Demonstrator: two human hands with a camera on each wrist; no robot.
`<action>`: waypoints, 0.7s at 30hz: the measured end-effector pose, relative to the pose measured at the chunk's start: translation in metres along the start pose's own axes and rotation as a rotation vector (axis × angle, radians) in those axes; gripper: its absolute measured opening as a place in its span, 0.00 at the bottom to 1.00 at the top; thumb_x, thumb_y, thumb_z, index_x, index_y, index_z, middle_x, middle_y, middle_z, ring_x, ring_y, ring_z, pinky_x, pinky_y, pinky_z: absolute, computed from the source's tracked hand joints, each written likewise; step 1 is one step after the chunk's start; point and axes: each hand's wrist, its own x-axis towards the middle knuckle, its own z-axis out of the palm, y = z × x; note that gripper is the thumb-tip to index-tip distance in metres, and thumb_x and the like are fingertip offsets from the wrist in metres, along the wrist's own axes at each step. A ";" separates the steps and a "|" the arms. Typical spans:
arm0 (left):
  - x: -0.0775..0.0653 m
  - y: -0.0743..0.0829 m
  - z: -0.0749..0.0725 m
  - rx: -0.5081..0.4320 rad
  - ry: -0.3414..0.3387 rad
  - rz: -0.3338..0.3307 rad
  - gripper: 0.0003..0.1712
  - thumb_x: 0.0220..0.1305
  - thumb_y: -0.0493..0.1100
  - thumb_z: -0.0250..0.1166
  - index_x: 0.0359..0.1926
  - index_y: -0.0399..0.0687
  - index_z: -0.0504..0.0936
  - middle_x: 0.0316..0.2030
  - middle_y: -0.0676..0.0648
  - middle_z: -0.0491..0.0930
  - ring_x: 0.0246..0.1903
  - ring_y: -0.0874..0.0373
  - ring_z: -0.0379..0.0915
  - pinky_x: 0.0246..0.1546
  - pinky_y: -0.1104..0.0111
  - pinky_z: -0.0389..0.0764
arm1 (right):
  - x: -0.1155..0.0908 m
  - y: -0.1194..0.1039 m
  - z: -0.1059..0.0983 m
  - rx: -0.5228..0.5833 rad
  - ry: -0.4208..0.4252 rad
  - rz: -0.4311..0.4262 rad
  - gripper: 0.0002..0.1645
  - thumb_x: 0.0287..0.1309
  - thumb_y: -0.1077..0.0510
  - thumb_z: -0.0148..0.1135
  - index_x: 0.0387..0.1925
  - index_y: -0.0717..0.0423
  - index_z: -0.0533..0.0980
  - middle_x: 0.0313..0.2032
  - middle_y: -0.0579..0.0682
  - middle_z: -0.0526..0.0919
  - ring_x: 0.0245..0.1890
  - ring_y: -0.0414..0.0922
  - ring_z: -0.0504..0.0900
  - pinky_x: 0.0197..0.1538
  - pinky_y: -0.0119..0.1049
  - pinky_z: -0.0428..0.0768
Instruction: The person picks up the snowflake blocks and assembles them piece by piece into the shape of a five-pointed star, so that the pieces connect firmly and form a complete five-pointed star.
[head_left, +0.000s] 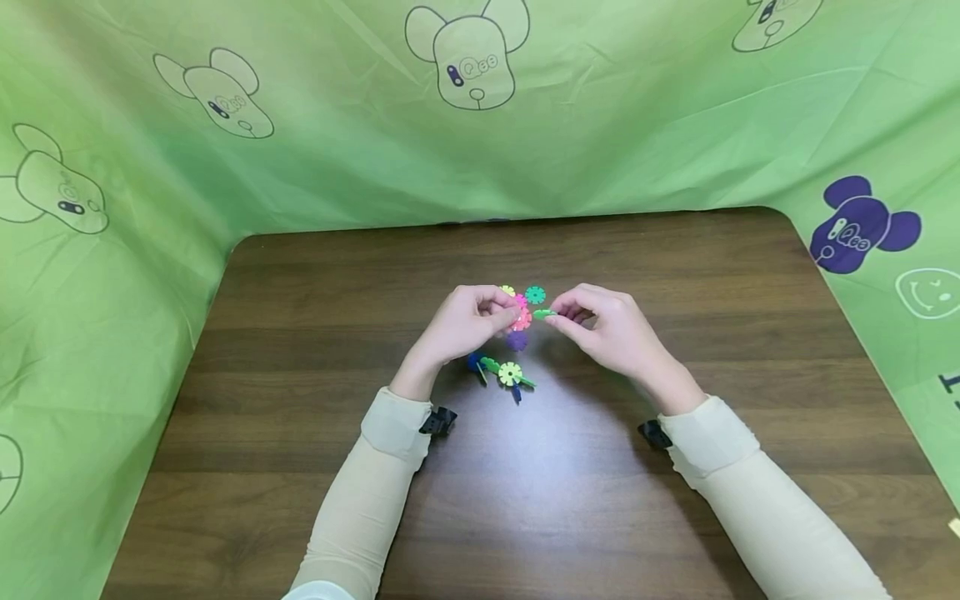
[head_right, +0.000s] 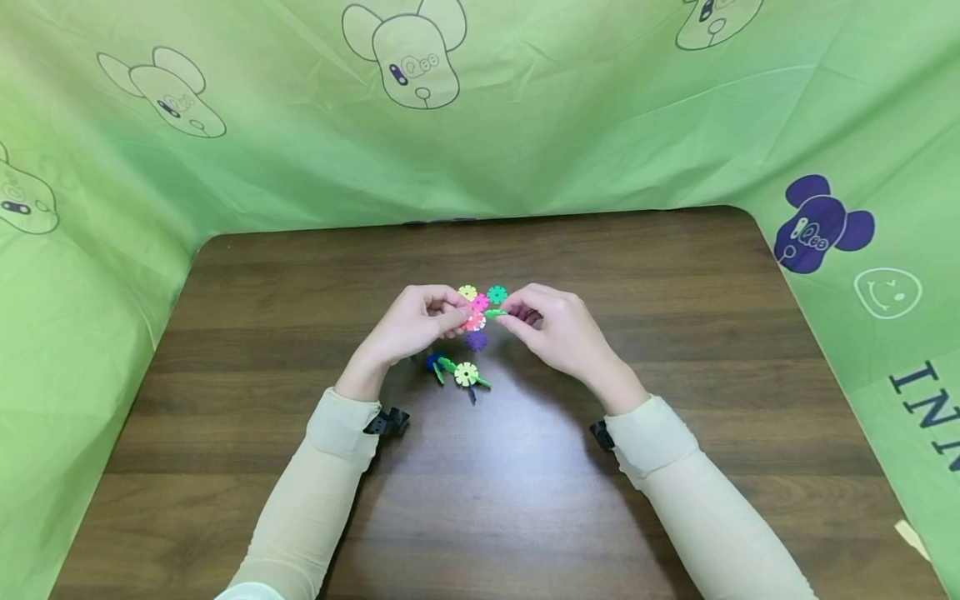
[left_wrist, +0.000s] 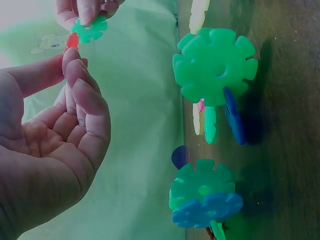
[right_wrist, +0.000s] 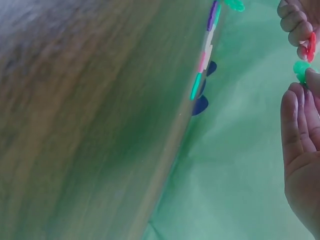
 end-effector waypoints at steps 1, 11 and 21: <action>0.000 0.000 0.000 0.002 0.003 0.004 0.08 0.72 0.40 0.68 0.43 0.38 0.87 0.30 0.46 0.84 0.35 0.33 0.80 0.29 0.69 0.78 | 0.000 -0.001 0.000 0.000 0.002 -0.019 0.08 0.58 0.65 0.76 0.36 0.52 0.85 0.32 0.40 0.84 0.32 0.36 0.81 0.38 0.26 0.81; -0.001 -0.001 0.000 0.086 0.032 0.057 0.08 0.70 0.42 0.71 0.43 0.42 0.91 0.28 0.51 0.85 0.24 0.57 0.73 0.26 0.71 0.74 | 0.002 -0.002 0.000 -0.014 0.011 -0.155 0.11 0.53 0.67 0.79 0.36 0.53 0.86 0.33 0.41 0.85 0.33 0.35 0.81 0.38 0.26 0.79; -0.002 0.002 0.000 0.146 0.038 0.073 0.07 0.69 0.42 0.72 0.42 0.44 0.91 0.28 0.53 0.85 0.24 0.59 0.72 0.26 0.71 0.73 | 0.005 -0.004 0.001 -0.067 0.016 -0.244 0.10 0.52 0.67 0.79 0.36 0.55 0.86 0.35 0.44 0.87 0.32 0.37 0.82 0.36 0.35 0.80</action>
